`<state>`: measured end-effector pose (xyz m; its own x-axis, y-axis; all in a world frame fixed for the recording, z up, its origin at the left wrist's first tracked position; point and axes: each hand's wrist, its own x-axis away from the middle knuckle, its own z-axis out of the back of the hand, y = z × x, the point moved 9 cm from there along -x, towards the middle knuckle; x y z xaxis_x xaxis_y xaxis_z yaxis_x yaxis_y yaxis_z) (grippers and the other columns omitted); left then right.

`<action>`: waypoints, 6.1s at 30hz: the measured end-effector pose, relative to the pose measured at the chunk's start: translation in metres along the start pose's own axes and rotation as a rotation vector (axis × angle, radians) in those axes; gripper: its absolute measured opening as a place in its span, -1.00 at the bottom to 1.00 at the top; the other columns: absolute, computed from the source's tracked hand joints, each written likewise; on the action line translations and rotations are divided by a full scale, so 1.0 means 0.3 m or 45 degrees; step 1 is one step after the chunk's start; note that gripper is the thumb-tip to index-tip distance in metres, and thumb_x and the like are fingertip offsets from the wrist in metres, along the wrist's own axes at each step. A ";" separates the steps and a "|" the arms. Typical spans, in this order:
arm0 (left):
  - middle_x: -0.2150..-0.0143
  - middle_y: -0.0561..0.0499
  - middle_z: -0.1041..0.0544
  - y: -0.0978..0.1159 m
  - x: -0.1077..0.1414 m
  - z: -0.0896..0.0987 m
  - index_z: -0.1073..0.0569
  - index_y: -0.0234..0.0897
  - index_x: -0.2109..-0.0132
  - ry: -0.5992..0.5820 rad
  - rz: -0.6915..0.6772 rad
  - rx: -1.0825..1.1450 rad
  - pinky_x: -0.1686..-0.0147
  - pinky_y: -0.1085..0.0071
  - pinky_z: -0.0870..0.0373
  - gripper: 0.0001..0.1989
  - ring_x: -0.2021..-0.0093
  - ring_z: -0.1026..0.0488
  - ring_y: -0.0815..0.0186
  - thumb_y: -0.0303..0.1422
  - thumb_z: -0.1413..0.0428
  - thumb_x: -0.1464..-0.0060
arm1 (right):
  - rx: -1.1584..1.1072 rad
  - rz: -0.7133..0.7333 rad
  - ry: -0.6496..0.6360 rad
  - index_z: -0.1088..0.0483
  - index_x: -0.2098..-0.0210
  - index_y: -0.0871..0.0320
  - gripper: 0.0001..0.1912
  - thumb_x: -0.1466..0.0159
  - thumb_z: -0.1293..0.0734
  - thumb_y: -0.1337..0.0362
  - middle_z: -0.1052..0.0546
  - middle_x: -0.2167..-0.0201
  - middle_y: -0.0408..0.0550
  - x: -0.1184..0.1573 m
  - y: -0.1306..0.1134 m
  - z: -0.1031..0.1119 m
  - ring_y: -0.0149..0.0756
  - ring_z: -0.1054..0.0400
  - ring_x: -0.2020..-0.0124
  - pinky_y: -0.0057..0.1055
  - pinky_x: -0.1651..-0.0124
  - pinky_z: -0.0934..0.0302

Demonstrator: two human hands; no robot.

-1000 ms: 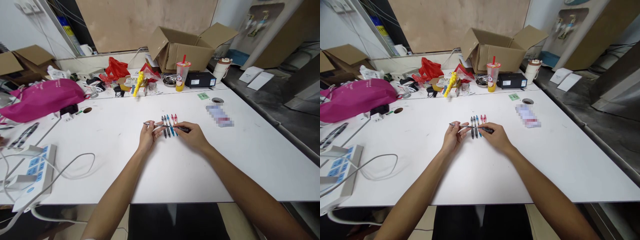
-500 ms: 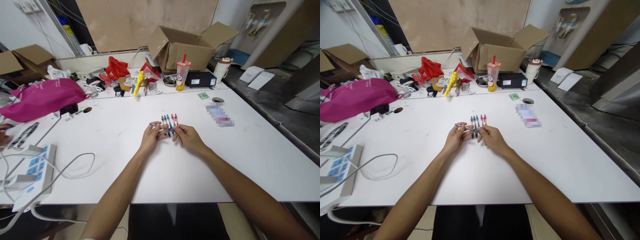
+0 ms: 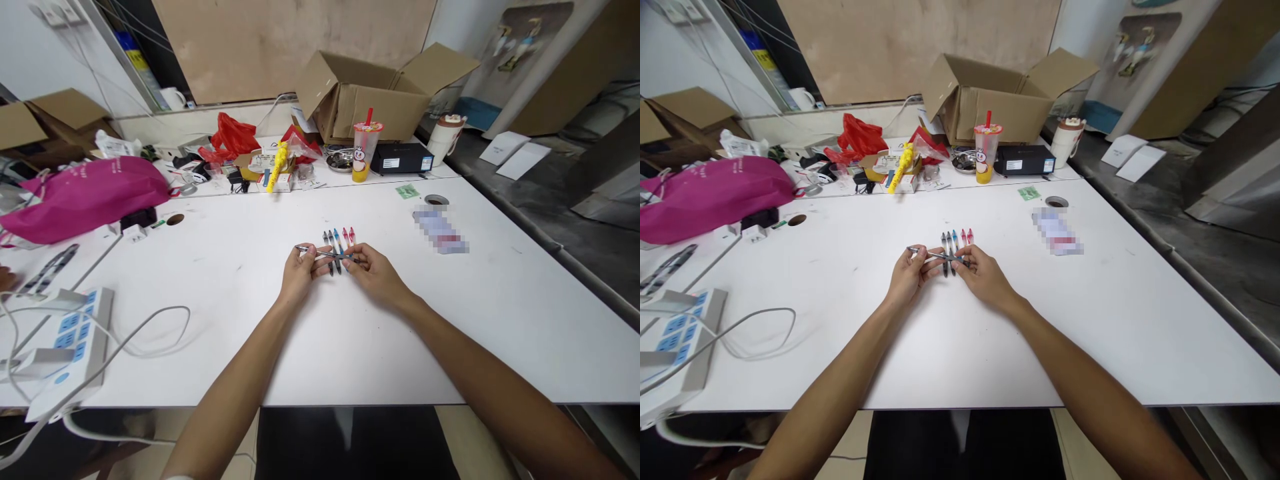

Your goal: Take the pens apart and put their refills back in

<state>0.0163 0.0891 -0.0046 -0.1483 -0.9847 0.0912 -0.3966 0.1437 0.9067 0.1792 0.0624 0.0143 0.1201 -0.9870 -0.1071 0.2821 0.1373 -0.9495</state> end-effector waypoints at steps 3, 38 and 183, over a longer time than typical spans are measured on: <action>-0.01 -0.22 -0.63 0.003 0.000 -0.002 -0.33 -0.25 0.13 -0.004 -0.004 -0.016 0.26 0.40 -0.55 -0.62 0.16 -0.65 0.22 -0.11 -0.28 -0.11 | 0.045 0.005 0.000 -0.36 0.33 0.10 -0.63 -0.37 -0.24 -0.06 -0.45 0.47 -0.14 0.001 -0.003 0.000 -0.34 -0.25 0.47 -0.35 0.36 -0.13; 0.20 -0.04 -0.65 0.028 0.011 -0.027 -0.30 -0.20 0.15 -0.074 -0.074 0.013 0.18 0.41 -0.53 -0.60 0.24 -0.62 0.32 -0.10 -0.30 -0.08 | 0.001 -0.024 -0.132 -0.43 0.34 0.11 -0.54 -0.37 -0.19 -0.14 -0.21 0.60 -0.24 0.009 0.006 -0.056 -0.39 -0.04 0.57 -0.40 0.48 0.04; 0.03 -0.18 -0.59 0.027 -0.019 0.105 -0.28 -0.26 0.15 0.334 -0.009 0.125 0.27 0.46 -0.56 -0.89 0.16 -0.66 0.26 -0.31 -0.01 -0.34 | -0.156 0.152 0.266 -0.40 0.11 0.09 -0.76 -0.32 -0.30 0.10 -0.54 0.33 -0.07 -0.035 -0.021 0.159 -0.30 -0.36 0.36 -0.29 0.22 -0.29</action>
<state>-0.0146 0.0989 -0.0108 0.0890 -0.9757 0.2003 -0.4842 0.1334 0.8647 0.2217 0.0760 0.0354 -0.0574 -0.9620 -0.2668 0.1586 0.2551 -0.9538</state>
